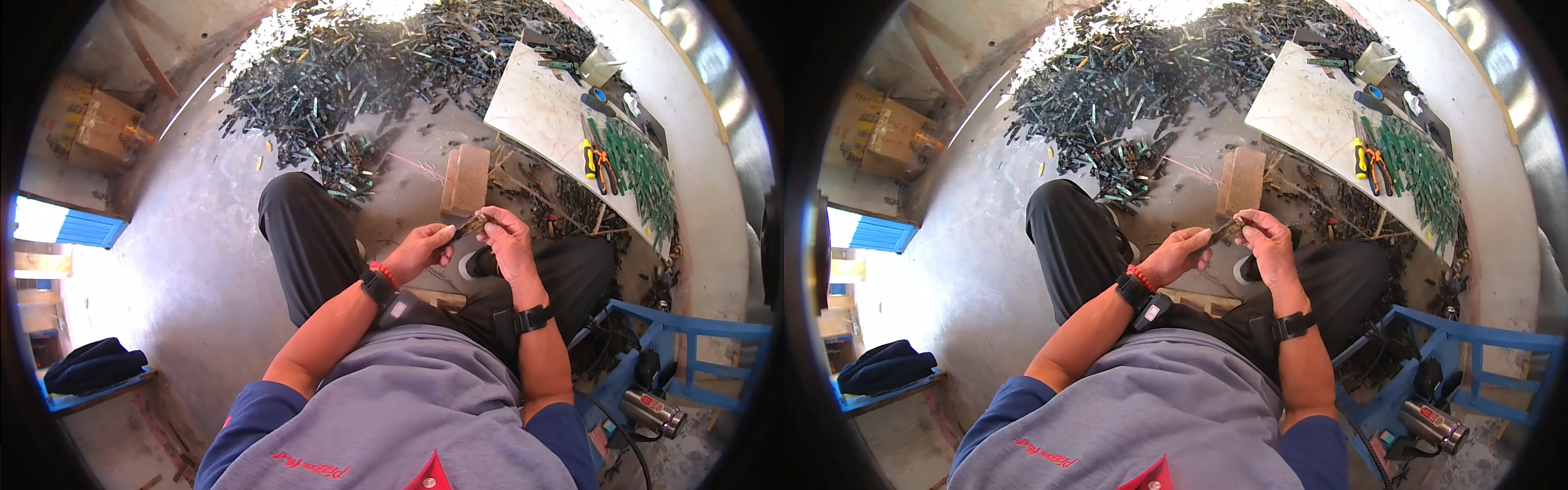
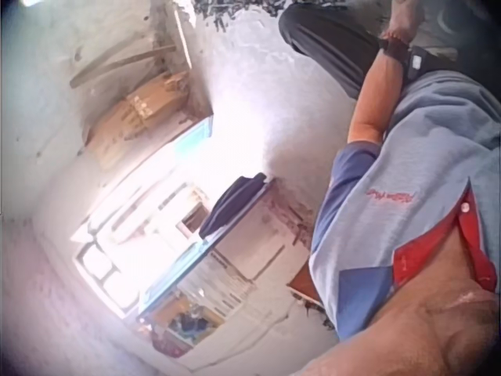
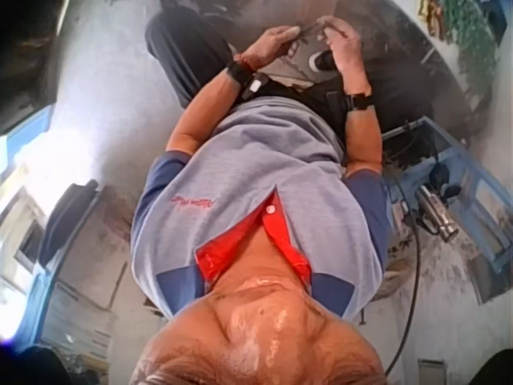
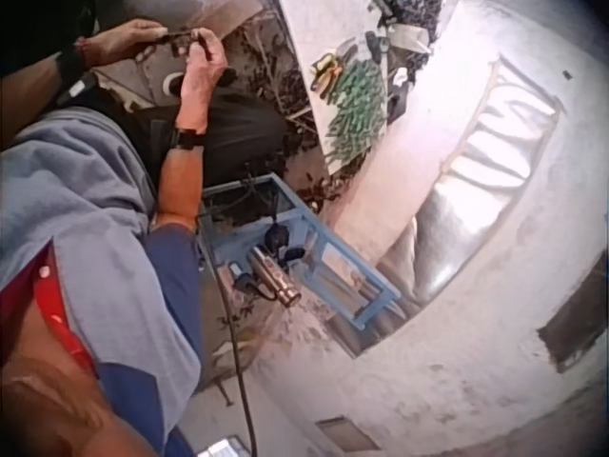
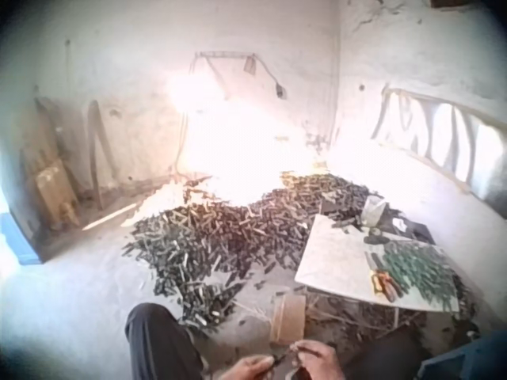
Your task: The person sits on a low stool and disassembles small green circuit boards. They use pliers to strip components and a screwdriver to pry parts off the boards, placing the separated pieces on a nearby table.
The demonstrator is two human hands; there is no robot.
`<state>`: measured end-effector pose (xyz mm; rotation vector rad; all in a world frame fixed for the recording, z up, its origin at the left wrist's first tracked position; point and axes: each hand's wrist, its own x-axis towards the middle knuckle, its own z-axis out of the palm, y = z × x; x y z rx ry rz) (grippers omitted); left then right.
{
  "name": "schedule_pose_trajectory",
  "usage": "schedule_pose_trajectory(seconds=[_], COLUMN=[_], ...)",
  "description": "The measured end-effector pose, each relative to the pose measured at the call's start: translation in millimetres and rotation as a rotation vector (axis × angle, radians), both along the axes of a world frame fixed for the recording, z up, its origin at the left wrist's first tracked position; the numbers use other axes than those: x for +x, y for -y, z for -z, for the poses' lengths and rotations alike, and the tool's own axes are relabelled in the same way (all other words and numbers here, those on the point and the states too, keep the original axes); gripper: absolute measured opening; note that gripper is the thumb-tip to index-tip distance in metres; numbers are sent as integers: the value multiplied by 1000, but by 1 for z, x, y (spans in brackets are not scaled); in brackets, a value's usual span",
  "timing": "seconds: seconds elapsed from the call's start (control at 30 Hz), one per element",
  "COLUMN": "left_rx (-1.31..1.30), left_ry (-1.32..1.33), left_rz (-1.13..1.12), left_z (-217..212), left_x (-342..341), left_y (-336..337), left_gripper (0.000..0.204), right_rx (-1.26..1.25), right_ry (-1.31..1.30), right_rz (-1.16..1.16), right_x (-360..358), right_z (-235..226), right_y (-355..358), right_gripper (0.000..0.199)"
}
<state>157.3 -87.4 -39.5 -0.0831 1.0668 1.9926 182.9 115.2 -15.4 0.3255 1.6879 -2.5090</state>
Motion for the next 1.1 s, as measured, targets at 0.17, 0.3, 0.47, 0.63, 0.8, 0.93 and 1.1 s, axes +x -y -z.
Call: schedule_pose_trajectory(seconds=[0.17, 0.3, 0.47, 0.63, 0.8, 0.93, 1.1], left_rx=[-54, -58, -66, -45, -60, -108, -118], left_ry=[-4, 45, 42, -5, 32, 25, 2], left_rz=[19, 27, 41, 71, 70, 108, 125], left_z=[-1, 0, -9, -6, 5, 10, 13], left_x=[-1, -3, -2, -1, -2, -2, -2], left_y=[-2, -3, -4, -5, -7, -9, -11], left_gripper=[28, 31, 32, 34, 36, 37, 38], right_rx=[-67, -33, -55, -29, 88, 179, 246], right_ry=[46, 118, 156, 49, -62, -144, -172], right_rz=[27, 59, 74, 89, 98, 78, 43], right_x=[-3, -6, -9, -10, -7, -4, -1], right_z=[1, 10, 12, 5, -5, -16, -25], right_y=[2, 3, 6, 9, 9, 15, 15], right_gripper=[21, 18, 14, 12, 11, 14, 13])
